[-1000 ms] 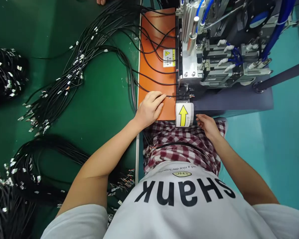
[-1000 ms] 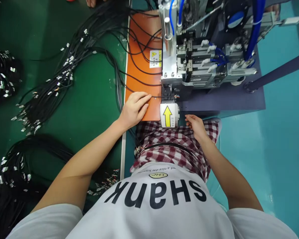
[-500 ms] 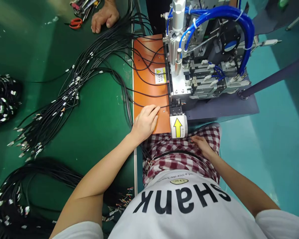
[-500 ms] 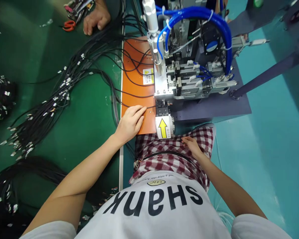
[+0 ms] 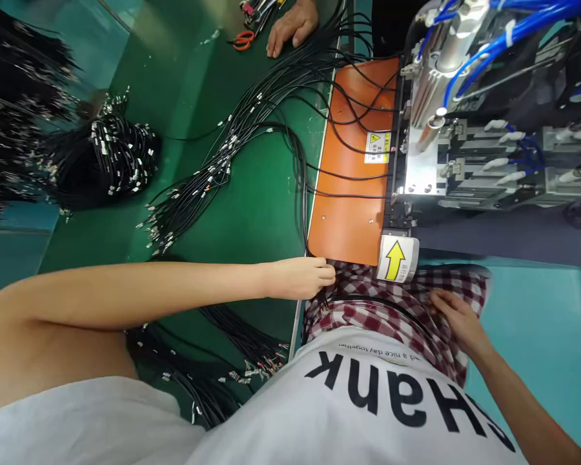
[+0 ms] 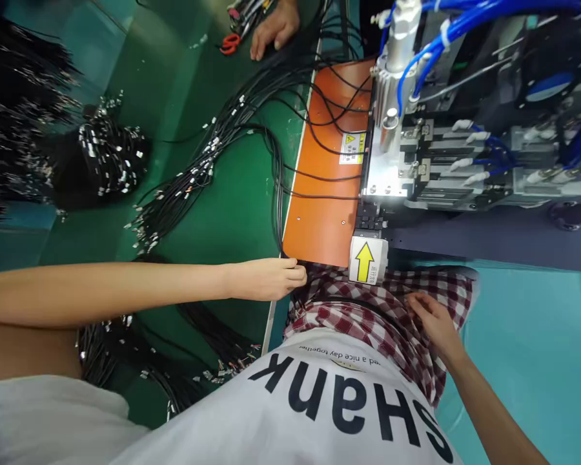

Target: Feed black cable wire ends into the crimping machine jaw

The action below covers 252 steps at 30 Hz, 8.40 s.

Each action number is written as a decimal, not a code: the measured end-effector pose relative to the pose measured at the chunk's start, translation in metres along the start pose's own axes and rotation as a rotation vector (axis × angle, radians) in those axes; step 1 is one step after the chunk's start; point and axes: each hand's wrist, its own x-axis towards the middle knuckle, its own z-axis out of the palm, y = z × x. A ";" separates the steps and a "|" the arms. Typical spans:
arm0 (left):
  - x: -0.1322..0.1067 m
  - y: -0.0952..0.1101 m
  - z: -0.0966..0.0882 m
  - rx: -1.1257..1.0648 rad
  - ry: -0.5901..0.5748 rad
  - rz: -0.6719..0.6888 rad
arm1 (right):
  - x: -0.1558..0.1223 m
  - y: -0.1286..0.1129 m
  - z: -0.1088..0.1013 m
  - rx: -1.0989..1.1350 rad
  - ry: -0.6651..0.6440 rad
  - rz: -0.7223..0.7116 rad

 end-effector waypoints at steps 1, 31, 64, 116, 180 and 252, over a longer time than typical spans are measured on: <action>0.000 0.002 0.005 0.004 -0.007 -0.021 | -0.003 -0.005 -0.004 -0.033 -0.012 -0.009; 0.127 -0.036 -0.028 -0.585 0.767 -0.582 | 0.005 -0.192 0.036 -0.326 0.142 -1.061; 0.127 -0.038 -0.028 -1.194 0.934 -0.778 | 0.012 -0.207 0.037 0.263 -0.140 -0.603; 0.135 -0.042 -0.031 -1.718 0.855 -0.966 | -0.011 -0.206 0.049 0.028 0.113 -0.733; 0.139 -0.098 0.016 -0.301 0.730 -0.529 | 0.071 -0.186 0.042 0.355 0.021 -0.329; 0.141 -0.099 0.017 -0.226 0.690 -0.488 | 0.059 -0.198 0.046 -0.007 0.277 -0.534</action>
